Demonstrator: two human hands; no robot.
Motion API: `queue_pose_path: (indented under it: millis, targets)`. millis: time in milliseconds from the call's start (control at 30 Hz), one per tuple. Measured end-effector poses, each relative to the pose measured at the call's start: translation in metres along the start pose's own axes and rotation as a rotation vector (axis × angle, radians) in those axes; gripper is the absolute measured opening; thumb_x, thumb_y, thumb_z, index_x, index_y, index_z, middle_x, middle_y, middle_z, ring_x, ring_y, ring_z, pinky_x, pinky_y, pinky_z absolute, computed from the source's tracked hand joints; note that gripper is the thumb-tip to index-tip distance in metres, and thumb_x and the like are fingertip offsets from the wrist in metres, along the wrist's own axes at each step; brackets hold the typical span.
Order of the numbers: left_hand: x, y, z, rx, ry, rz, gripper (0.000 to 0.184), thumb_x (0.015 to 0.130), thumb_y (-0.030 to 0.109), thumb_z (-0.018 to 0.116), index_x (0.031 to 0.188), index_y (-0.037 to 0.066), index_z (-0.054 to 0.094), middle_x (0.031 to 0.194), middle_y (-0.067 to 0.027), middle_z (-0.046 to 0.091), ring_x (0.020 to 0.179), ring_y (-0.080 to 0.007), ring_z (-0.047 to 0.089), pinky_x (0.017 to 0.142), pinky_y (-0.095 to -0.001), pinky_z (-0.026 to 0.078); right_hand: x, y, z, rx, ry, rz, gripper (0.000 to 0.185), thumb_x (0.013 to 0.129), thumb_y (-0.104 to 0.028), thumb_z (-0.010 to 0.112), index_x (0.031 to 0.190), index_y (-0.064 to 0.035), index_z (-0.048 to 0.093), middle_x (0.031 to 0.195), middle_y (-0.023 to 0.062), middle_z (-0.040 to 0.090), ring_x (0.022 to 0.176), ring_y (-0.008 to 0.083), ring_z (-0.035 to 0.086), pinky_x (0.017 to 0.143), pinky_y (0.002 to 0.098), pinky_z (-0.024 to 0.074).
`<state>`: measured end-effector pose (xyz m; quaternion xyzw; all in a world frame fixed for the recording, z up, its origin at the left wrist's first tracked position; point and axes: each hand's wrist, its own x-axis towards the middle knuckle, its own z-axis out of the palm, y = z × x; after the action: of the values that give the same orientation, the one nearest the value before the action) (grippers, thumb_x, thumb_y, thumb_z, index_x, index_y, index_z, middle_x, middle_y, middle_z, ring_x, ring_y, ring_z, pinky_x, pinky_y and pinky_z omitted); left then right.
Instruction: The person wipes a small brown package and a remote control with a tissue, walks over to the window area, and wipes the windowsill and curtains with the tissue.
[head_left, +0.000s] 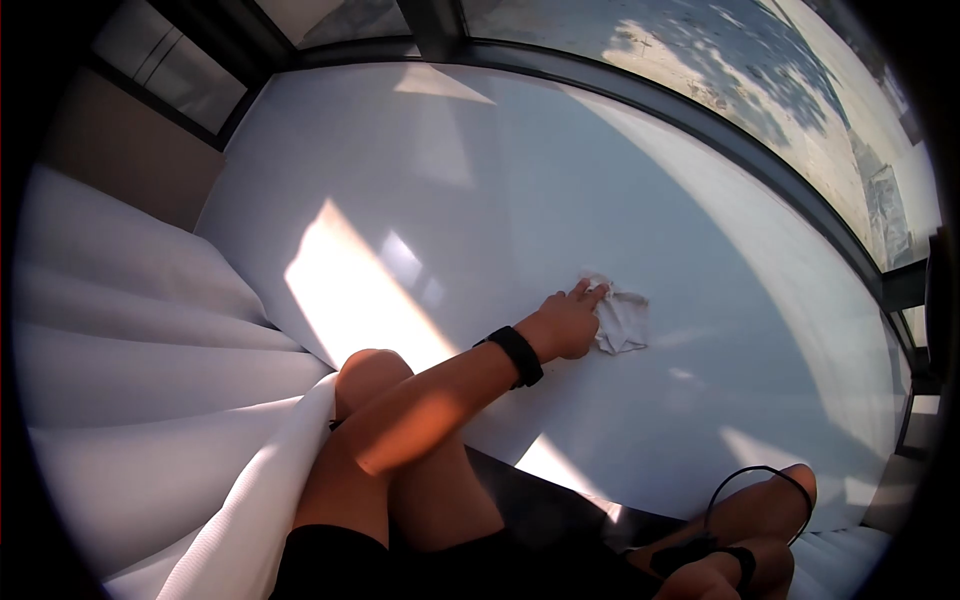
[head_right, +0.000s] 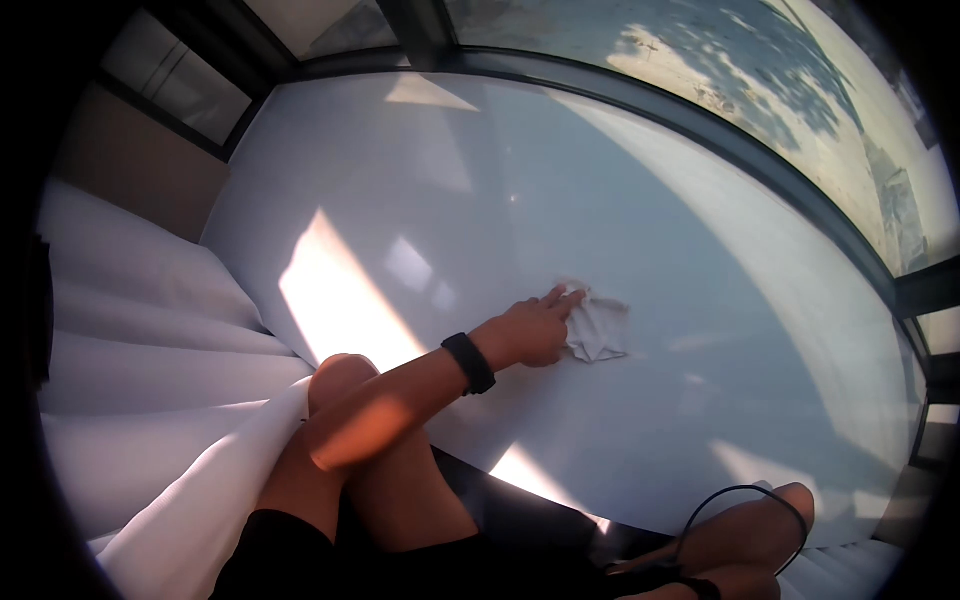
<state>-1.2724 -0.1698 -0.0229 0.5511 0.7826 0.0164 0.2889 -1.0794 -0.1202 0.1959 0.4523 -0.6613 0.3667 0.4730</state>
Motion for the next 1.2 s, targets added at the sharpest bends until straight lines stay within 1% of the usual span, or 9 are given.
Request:
queue_pose_path:
  millis: [67,267,367,467,667,767,867,967,1200]
  targets:
    - [-0.002,0.002,-0.005,-0.01,-0.036,-0.014,0.023,0.079,0.016,0.06,0.083,-0.005,0.068,0.152,-0.014,0.019,0.125,-0.0393,0.042,0.09,-0.0417,0.046,0.001,0.001,-0.001,0.021,-0.017,-0.015,0.021,0.074,0.006,0.049,0.054,0.0004,0.055,0.053,0.0061,0.057,0.039,0.009,0.047,0.04,0.0207,0.0329]
    - [0.0,0.0,0.001,0.032,-0.002,-0.005,0.023,0.079,0.015,0.06,0.084,-0.006,0.068,0.152,-0.014,0.019,0.125,-0.0391,0.041,0.091,-0.0419,0.046,-0.002,-0.001,0.001,0.031,-0.003,-0.017,0.021,0.073,0.007,0.047,0.055,0.0007,0.055,0.053,0.0059,0.057,0.039,0.0092,0.048,0.041,0.0211,0.033]
    - [-0.002,0.001,-0.002,0.041,-0.018,0.003,0.023,0.078,0.015,0.06,0.085,-0.006,0.068,0.152,-0.0144,0.02,0.126,-0.0394,0.041,0.091,-0.0415,0.046,-0.002,0.0,0.001,0.043,-0.024,-0.018,0.02,0.073,0.008,0.047,0.056,0.0006,0.055,0.054,0.0058,0.057,0.039,0.0089,0.047,0.041,0.0211,0.0329]
    - [0.001,-0.001,0.006,0.063,0.024,0.024,0.022,0.078,0.014,0.06,0.084,-0.005,0.068,0.152,-0.0149,0.02,0.125,-0.039,0.042,0.091,-0.0406,0.045,-0.004,-0.002,0.002,0.039,-0.042,-0.008,0.018,0.073,0.008,0.048,0.058,0.0009,0.056,0.056,0.0064,0.058,0.04,0.0087,0.047,0.041,0.0208,0.0333]
    - [-0.001,0.0,0.002,0.018,0.003,-0.001,0.022,0.077,0.015,0.06,0.082,-0.005,0.068,0.152,-0.016,0.019,0.12,-0.0386,0.046,0.09,-0.04,0.046,-0.009,-0.008,0.006,0.078,-0.048,0.032,0.015,0.074,0.007,0.048,0.064,0.0028,0.057,0.059,0.0086,0.058,0.04,0.009,0.046,0.041,0.0203,0.0343]
    - [-0.002,0.002,-0.002,0.018,-0.021,-0.011,0.022,0.077,0.015,0.06,0.083,-0.005,0.068,0.152,-0.0161,0.019,0.118,-0.0388,0.047,0.089,-0.0401,0.046,-0.01,-0.009,0.006,0.071,-0.048,0.028,0.014,0.074,0.007,0.048,0.064,0.0033,0.057,0.059,0.0092,0.058,0.04,0.0095,0.045,0.04,0.0209,0.0344]
    - [-0.001,0.002,0.001,0.041,0.001,-0.01,0.023,0.078,0.015,0.06,0.083,-0.006,0.068,0.152,-0.0159,0.019,0.117,-0.0391,0.048,0.089,-0.0406,0.046,-0.011,-0.009,0.006,0.08,-0.044,0.026,0.014,0.073,0.007,0.048,0.063,0.0034,0.057,0.059,0.0099,0.057,0.04,0.0103,0.045,0.04,0.0215,0.0344]
    - [-0.001,0.001,0.001,0.006,-0.014,-0.022,0.023,0.078,0.015,0.061,0.085,-0.006,0.068,0.152,-0.0155,0.019,0.118,-0.0396,0.047,0.09,-0.041,0.046,-0.011,-0.009,0.006,0.077,-0.031,0.035,0.013,0.072,0.007,0.049,0.062,0.0034,0.057,0.059,0.0102,0.057,0.04,0.0108,0.045,0.04,0.022,0.0344]
    - [0.003,0.0,0.006,0.065,0.001,-0.032,0.027,0.078,0.016,0.062,0.093,-0.006,0.067,0.152,-0.0149,0.019,0.123,-0.0399,0.043,0.094,-0.0417,0.044,-0.013,-0.009,0.007,0.092,0.0,0.022,0.01,0.07,0.007,0.05,0.063,0.0038,0.056,0.059,0.0109,0.057,0.04,0.0116,0.044,0.04,0.0229,0.0338]
